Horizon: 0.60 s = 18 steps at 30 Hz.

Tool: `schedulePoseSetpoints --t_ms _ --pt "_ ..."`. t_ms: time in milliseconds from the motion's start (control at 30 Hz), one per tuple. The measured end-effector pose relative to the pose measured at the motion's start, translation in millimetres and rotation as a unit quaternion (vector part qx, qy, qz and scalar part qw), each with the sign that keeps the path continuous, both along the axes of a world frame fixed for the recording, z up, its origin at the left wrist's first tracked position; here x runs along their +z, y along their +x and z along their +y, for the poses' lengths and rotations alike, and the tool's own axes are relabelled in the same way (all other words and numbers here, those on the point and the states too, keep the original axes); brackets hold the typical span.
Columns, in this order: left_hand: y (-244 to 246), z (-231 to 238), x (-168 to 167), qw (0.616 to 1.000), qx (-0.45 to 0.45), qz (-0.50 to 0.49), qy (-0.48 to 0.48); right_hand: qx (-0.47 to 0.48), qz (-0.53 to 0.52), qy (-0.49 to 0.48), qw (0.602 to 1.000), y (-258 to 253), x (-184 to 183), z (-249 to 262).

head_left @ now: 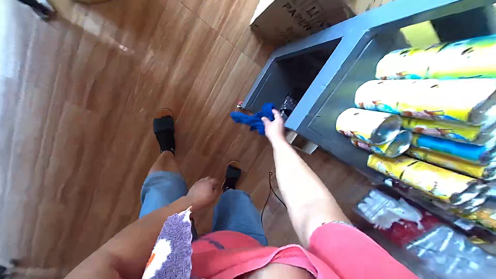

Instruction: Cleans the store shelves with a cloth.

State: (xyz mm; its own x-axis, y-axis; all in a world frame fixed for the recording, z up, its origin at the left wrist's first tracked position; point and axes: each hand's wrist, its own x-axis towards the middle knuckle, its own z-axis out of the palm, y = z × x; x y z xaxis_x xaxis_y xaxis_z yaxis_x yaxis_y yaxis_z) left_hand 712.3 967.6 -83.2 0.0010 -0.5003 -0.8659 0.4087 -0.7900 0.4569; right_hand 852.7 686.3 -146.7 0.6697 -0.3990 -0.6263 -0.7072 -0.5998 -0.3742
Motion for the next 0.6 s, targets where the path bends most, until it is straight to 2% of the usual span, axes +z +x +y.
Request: schedulePoseSetpoints --t_ms 67,100,167,233,300,367,467,600 --pt "10 14 -8 0.996 -0.048 0.051 0.056 -0.098 -0.068 -0.018 0.993 19 -28 -9" --pt "17 15 -8 0.994 -0.063 0.066 0.053 -0.126 -0.080 -0.047 0.988 27 -45 -13" --pt "24 13 -2 0.993 -0.071 0.098 -0.003 -0.143 -0.042 -0.106 0.983 38 -77 -18" --pt "28 19 0 0.986 -0.078 0.139 -0.040 -0.161 0.024 -0.122 0.979 45 -116 -12" --pt "35 31 -6 0.975 -0.100 0.198 -0.018 -0.181 0.035 -0.146 0.972 55 -163 3" --pt "48 42 -13 0.970 -0.086 0.227 0.010 -0.207 0.052 -0.209 0.954 67 -201 16" --pt "58 55 -13 0.983 0.012 0.182 0.016 -0.201 0.045 -0.280 0.938 86 -222 13" --pt "78 57 -14 0.986 0.032 0.165 0.012 -0.121 0.015 -0.295 0.948 138 -220 -43"
